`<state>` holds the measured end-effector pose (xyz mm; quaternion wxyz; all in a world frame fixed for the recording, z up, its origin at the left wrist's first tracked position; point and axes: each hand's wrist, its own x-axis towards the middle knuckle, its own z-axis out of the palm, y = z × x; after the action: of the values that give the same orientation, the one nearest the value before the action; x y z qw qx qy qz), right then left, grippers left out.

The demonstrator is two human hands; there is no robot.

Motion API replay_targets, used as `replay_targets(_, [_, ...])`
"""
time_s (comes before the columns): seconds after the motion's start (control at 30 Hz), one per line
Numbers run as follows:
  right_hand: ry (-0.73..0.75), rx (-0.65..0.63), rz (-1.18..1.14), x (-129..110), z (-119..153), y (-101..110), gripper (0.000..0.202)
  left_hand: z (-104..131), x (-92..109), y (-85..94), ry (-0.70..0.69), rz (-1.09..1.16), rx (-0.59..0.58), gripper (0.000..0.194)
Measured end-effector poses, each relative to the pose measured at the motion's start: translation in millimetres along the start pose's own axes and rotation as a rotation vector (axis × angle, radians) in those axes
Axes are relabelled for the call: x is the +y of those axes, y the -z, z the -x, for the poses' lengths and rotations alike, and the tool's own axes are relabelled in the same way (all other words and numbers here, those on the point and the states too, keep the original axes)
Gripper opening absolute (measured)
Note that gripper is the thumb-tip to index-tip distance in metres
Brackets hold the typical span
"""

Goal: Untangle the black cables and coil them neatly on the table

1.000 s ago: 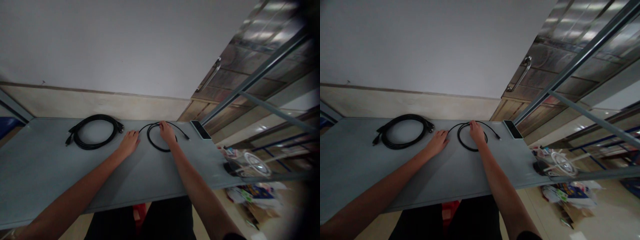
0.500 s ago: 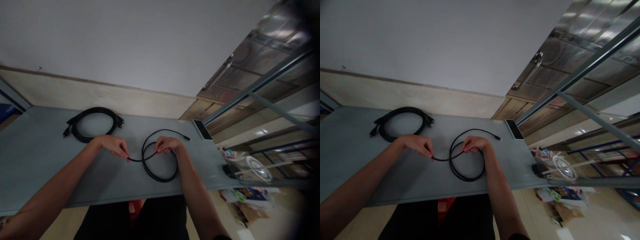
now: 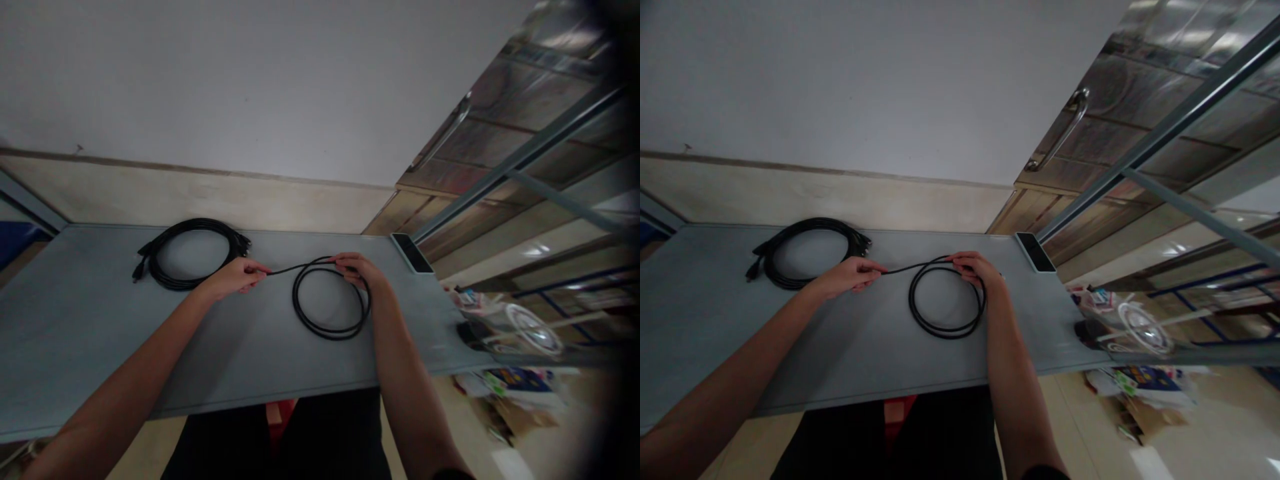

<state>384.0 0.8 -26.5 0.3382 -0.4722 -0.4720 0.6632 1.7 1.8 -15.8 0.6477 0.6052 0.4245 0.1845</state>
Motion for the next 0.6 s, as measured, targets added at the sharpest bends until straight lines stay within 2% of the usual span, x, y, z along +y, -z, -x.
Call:
replay_targets(0.13, [-0.218, -0.362, 0.107, 2.6, 7.1, 6.7, 0.030, 9.4, 0.0, 9.6, 0.137, -0.066, -0.372, 0.042])
replay_targets(0.2, [-0.276, -0.497, 0.150, 3.6, 8.5, 5.9, 0.029, 12.4, 0.4, 13.7, 0.138, -0.075, -0.479, 0.042])
replay_targets(0.23, [-0.272, -0.515, 0.153, 3.6, 8.7, 4.9, 0.028, 13.1, 0.9, 14.4, 0.121, -0.078, -0.488, 0.041])
replay_targets(0.3, [-0.183, -0.423, 0.113, 2.0, 8.6, 2.6, 0.029, 12.6, 2.4, 13.5, 0.067, -0.072, -0.419, 0.040])
replay_targets(0.47, [0.213, 0.132, -0.079, -3.3, 4.6, 3.4, 0.040, 3.7, 3.8, 7.5, -0.032, 0.074, -0.068, 0.042])
replay_targets(0.53, [0.249, 0.238, -0.076, -2.3, 2.6, 6.0, 0.036, -1.3, 1.5, 5.4, -0.046, 0.114, 0.034, 0.041])
replay_targets(0.6, [0.208, 0.252, -0.044, 0.3, 2.3, 10.0, 0.031, -5.5, -1.8, 4.1, -0.057, 0.119, 0.124, 0.039])
